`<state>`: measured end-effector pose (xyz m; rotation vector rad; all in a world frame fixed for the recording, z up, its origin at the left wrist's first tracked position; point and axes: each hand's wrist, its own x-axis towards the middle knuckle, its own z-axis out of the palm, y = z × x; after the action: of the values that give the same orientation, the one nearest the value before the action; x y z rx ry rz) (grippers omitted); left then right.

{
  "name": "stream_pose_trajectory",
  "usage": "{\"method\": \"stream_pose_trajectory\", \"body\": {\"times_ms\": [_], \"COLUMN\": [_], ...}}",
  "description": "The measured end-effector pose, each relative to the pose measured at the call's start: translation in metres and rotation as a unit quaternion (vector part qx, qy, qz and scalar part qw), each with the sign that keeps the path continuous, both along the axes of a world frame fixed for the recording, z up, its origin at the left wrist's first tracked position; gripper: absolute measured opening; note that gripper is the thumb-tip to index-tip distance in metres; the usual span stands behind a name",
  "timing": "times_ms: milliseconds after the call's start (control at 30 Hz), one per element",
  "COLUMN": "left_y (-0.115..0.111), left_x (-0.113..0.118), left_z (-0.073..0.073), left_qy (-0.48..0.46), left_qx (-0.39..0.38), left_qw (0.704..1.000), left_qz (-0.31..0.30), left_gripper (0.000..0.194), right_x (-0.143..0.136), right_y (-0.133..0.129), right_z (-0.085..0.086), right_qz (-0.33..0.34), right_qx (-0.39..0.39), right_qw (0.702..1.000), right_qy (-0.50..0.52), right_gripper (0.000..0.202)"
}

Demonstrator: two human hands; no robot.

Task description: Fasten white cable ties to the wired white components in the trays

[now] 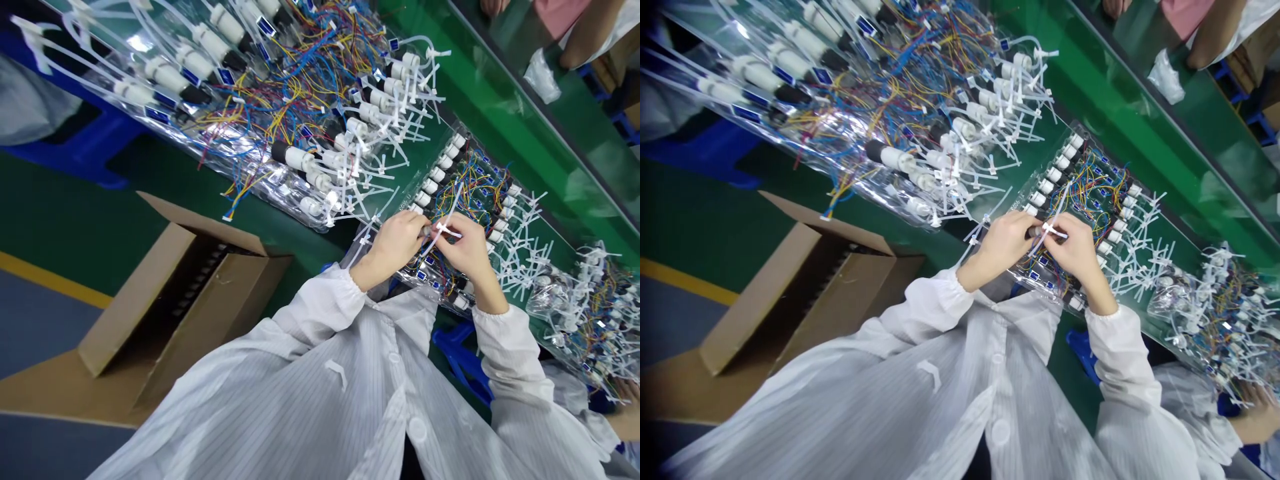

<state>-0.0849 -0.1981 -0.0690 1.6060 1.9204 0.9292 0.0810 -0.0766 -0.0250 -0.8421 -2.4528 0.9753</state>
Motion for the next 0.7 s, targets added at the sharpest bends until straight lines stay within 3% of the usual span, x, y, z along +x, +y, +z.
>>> {"method": "stream_pose_trajectory", "body": {"times_ms": [700], "left_y": [0.005], "left_x": [0.0], "left_z": [-0.003], "left_qy": [-0.005], "left_qx": [-0.005], "left_qw": [1.0], "left_qz": [0.012], "left_gripper": [0.016], "right_x": [-0.007], "right_y": [0.003], "right_z": [-0.012], "right_qz": [0.018], "right_qx": [0.018], "right_qw": [1.0], "right_qy": [0.001], "right_gripper": [0.009]}}
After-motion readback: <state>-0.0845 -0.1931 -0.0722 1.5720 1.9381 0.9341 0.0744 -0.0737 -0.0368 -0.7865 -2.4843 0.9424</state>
